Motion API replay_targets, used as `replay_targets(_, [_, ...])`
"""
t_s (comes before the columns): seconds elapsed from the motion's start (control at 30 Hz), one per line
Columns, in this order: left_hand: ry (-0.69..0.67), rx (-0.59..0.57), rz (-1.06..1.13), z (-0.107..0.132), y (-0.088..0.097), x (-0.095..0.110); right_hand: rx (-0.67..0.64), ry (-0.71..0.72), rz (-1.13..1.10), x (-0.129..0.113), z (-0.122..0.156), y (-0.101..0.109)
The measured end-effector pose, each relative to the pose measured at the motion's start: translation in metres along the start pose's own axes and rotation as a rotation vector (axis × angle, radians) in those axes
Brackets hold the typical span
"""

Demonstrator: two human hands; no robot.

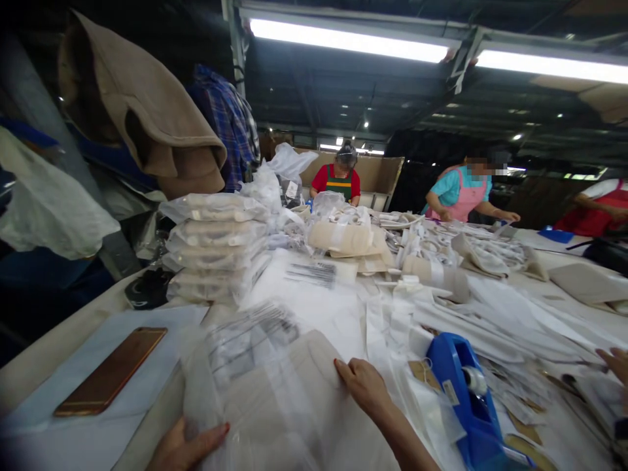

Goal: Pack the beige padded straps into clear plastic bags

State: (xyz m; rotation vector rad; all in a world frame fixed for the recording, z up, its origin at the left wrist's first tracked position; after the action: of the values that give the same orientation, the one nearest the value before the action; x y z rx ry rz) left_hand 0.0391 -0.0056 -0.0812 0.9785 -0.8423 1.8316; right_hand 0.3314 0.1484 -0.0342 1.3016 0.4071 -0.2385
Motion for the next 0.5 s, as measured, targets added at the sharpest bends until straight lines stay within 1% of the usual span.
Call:
replay_targets(0.03, [0.008, -0.048, 0.015, -0.004, -0.007, 0.014, 0.003, -0.02, -0.009, 0.005, 0.01, 0.001])
replay_targets(0.07, [-0.024, -0.104, -0.016, -0.009, -0.013, 0.03, 0.004, -0.038, -0.034, 0.009, 0.02, 0.0])
replay_targets(0.1, [-0.075, -0.16, -0.092, -0.016, -0.019, 0.046, -0.001, -0.048, -0.088, 0.011, 0.03, -0.002])
replay_targets(0.13, [-0.138, -0.206, -0.24, -0.025, -0.024, 0.06, -0.018, -0.048, -0.176, 0.011, 0.039, -0.006])
replay_targets(0.17, [-0.217, -0.192, -0.427, -0.034, -0.025, 0.074, -0.046, -0.038, -0.289, 0.01, 0.047, -0.013])
replay_targets(0.23, [-0.317, -0.087, -0.585, -0.053, -0.019, 0.094, -0.124, 0.001, -0.511, 0.002, 0.06, -0.027])
replay_targets(0.27, [-0.37, -0.024, -0.641, -0.059, -0.015, 0.103, -0.155, 0.021, -0.581, -0.002, 0.065, -0.033])
replay_targets(0.3, [-0.417, 0.025, -0.673, -0.061, -0.011, 0.111, -0.169, 0.04, -0.6, -0.006, 0.07, -0.037])
replay_targets(0.37, [-0.493, 0.077, -0.737, -0.054, -0.005, 0.121, -0.12, 0.057, -0.559, -0.008, 0.079, -0.036])
replay_targets(0.4, [-0.53, 0.086, -0.765, -0.044, -0.001, 0.123, -0.07, 0.057, -0.525, -0.006, 0.086, -0.033])
replay_targets(0.47, [-0.677, 0.087, -0.841, -0.01, 0.006, 0.123, 0.014, 0.055, -0.46, 0.0, 0.102, -0.025])
replay_targets(0.5, [-0.82, 0.073, -0.907, 0.013, 0.007, 0.12, 0.033, 0.062, -0.431, 0.003, 0.113, -0.024])
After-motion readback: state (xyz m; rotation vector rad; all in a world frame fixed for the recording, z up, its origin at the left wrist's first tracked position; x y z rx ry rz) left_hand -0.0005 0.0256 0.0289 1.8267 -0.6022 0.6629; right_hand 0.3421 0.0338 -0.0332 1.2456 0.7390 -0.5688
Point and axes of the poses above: each hand's wrist, its own z-axis away from the middle knuckle, its own y-axis out of the back of the hand, x = y × z, the point moved 8 cm from there along -z, towards the middle knuckle, and after that the axes turned 2 degrees about -x, right-handed, at the moved point
